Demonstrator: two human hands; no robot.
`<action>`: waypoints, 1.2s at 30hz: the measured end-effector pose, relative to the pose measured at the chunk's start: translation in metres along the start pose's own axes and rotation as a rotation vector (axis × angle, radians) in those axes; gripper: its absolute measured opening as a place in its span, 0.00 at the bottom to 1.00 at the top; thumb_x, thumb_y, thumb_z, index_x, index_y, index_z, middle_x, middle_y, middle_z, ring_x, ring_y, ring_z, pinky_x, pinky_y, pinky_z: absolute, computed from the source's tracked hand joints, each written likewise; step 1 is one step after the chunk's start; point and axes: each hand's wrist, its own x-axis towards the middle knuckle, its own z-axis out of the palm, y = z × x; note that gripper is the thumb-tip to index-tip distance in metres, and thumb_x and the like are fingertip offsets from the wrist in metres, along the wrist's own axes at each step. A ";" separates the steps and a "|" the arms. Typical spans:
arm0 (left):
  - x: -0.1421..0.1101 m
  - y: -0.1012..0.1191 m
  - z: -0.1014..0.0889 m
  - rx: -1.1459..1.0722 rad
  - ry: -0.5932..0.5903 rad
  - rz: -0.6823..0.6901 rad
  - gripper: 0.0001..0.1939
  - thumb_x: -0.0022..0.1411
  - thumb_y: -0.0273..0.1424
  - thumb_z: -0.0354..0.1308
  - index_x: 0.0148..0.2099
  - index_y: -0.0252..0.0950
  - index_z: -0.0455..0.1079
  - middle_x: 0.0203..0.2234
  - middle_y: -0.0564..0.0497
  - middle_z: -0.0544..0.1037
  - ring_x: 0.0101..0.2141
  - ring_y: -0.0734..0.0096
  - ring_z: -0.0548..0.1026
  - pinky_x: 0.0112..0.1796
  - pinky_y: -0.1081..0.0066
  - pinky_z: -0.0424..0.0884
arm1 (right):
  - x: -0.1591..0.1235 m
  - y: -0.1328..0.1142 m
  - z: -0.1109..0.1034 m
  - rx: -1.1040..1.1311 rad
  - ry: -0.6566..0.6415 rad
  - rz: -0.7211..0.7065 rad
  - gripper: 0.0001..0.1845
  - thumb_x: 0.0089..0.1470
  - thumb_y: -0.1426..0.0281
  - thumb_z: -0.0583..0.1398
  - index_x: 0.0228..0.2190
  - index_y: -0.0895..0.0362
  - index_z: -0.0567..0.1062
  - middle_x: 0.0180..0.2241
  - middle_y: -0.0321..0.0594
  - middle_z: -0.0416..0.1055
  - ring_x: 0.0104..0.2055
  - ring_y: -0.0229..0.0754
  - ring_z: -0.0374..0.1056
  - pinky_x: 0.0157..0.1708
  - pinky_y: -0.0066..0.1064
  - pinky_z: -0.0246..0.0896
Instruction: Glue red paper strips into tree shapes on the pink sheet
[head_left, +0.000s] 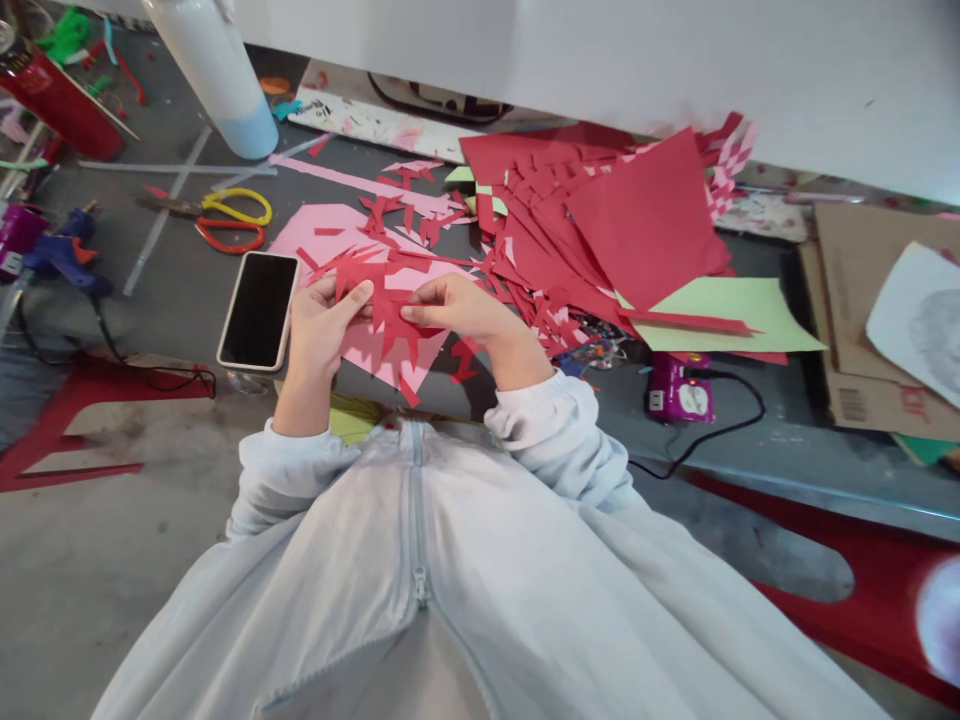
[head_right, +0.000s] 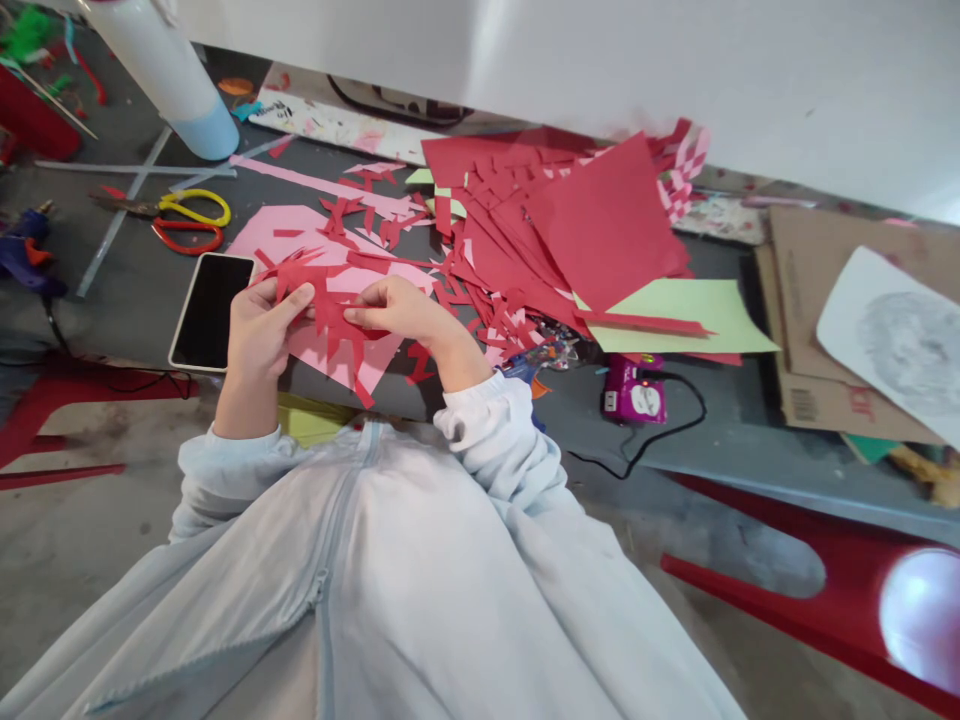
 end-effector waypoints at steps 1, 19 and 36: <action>0.000 0.000 0.000 -0.003 -0.001 -0.001 0.20 0.40 0.43 0.78 0.29 0.35 0.78 0.22 0.55 0.78 0.21 0.79 0.74 0.26 0.78 0.75 | 0.000 0.001 -0.001 0.004 -0.021 -0.016 0.22 0.49 0.56 0.66 0.18 0.57 0.66 0.18 0.29 0.57 0.22 0.30 0.50 0.24 0.28 0.46; -0.008 -0.006 -0.004 0.141 -0.149 -0.182 0.23 0.40 0.44 0.78 0.26 0.32 0.73 0.18 0.53 0.76 0.19 0.77 0.74 0.24 0.76 0.74 | -0.008 -0.002 -0.013 -0.207 0.135 -0.024 0.18 0.57 0.62 0.63 0.21 0.57 0.69 0.20 0.32 0.59 0.24 0.33 0.54 0.27 0.29 0.52; -0.011 -0.002 -0.026 0.310 0.044 -0.117 0.11 0.46 0.34 0.71 0.25 0.34 0.75 0.16 0.55 0.75 0.18 0.76 0.74 0.23 0.76 0.73 | -0.012 -0.003 -0.012 -0.181 0.225 0.084 0.16 0.56 0.70 0.61 0.18 0.58 0.69 0.18 0.31 0.60 0.24 0.34 0.56 0.30 0.31 0.53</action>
